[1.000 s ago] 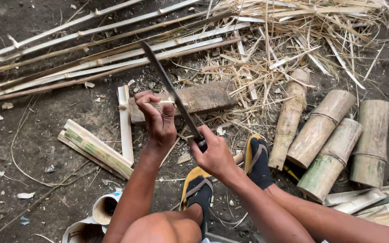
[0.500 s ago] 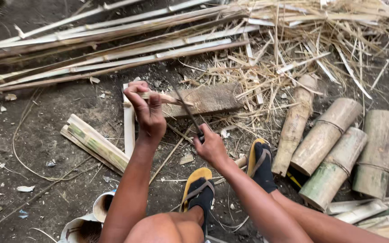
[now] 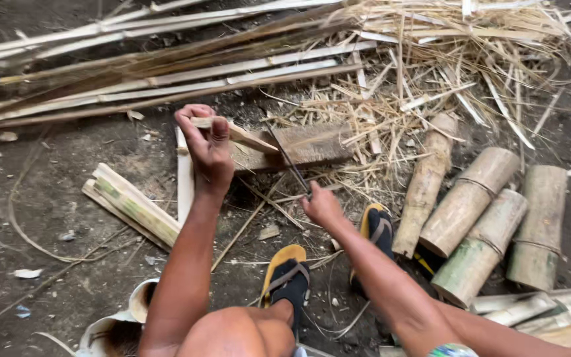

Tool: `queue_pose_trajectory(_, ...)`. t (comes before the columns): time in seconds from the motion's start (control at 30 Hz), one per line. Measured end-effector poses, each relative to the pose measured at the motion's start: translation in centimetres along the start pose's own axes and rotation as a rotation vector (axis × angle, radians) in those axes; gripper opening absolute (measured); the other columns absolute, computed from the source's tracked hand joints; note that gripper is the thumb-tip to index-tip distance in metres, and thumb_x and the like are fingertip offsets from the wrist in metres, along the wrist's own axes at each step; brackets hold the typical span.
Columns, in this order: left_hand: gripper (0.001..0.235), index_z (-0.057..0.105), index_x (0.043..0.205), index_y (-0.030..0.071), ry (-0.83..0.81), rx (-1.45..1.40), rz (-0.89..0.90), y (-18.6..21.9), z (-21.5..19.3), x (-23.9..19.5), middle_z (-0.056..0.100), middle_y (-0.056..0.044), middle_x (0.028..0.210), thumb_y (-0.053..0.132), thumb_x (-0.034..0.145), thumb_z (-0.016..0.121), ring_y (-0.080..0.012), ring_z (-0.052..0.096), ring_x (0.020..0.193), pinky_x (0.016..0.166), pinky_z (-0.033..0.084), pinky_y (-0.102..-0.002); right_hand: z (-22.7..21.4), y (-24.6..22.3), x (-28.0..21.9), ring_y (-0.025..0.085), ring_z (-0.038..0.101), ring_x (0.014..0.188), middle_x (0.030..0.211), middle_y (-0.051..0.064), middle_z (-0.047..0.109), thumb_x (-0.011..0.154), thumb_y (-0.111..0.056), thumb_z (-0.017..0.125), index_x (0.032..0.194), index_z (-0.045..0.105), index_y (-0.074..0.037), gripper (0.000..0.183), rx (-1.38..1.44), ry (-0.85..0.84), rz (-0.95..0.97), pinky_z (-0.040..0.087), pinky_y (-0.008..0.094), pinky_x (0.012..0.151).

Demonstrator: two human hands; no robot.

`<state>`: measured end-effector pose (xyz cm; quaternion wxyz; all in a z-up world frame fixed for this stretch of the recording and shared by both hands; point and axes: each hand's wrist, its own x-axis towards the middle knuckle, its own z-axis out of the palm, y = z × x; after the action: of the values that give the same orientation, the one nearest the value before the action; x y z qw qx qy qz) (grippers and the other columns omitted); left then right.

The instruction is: The person uses a machete to split bamboo pieces into smaller strips on a wooden block. The person repeatedly positions bamboo segments, strikes them with the machete, and separates the resulting strips, accumulating a pile of processed bamboo.

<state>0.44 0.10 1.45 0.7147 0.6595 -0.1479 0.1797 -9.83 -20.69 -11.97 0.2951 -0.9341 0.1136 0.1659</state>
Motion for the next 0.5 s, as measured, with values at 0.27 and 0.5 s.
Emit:
queue_pose_trajectory(0.27, 0.043, 0.033, 0.111, 0.010, 0.057, 0.108, 0.105, -1.5, 3.0, -2.1, 0.041, -0.007, 0.111, 0.047, 0.107, 0.055, -0.0162, 0.051, 0.094, 0.084, 0.053, -0.030, -3.8, -5.8, -6.0, 0.036, 0.073, 0.066, 0.070, 0.020, 0.069, 0.090, -0.024, 0.062, 0.108, 0.057, -0.002, 0.029, 0.405, 0.039, -0.140, 0.056, 0.047, 0.065)
queue_pose_trajectory(0.5, 0.042, 0.033, 0.109, 0.011, 0.060, 0.315, 0.132, -2.9, 2.7, -1.6, 0.043, -0.005, 0.102, 0.048, 0.112, 0.052, -0.0140, 0.050, 0.091, 0.075, 0.055, -0.027, -1.5, -1.5, -0.1, 0.042, 0.068, 0.068, 0.071, 0.024, 0.069, 0.092, -0.024, 0.070, 0.109, 0.059, -0.001, 0.031, 0.026, 0.123, -0.236, 0.053, 0.050, 0.061)
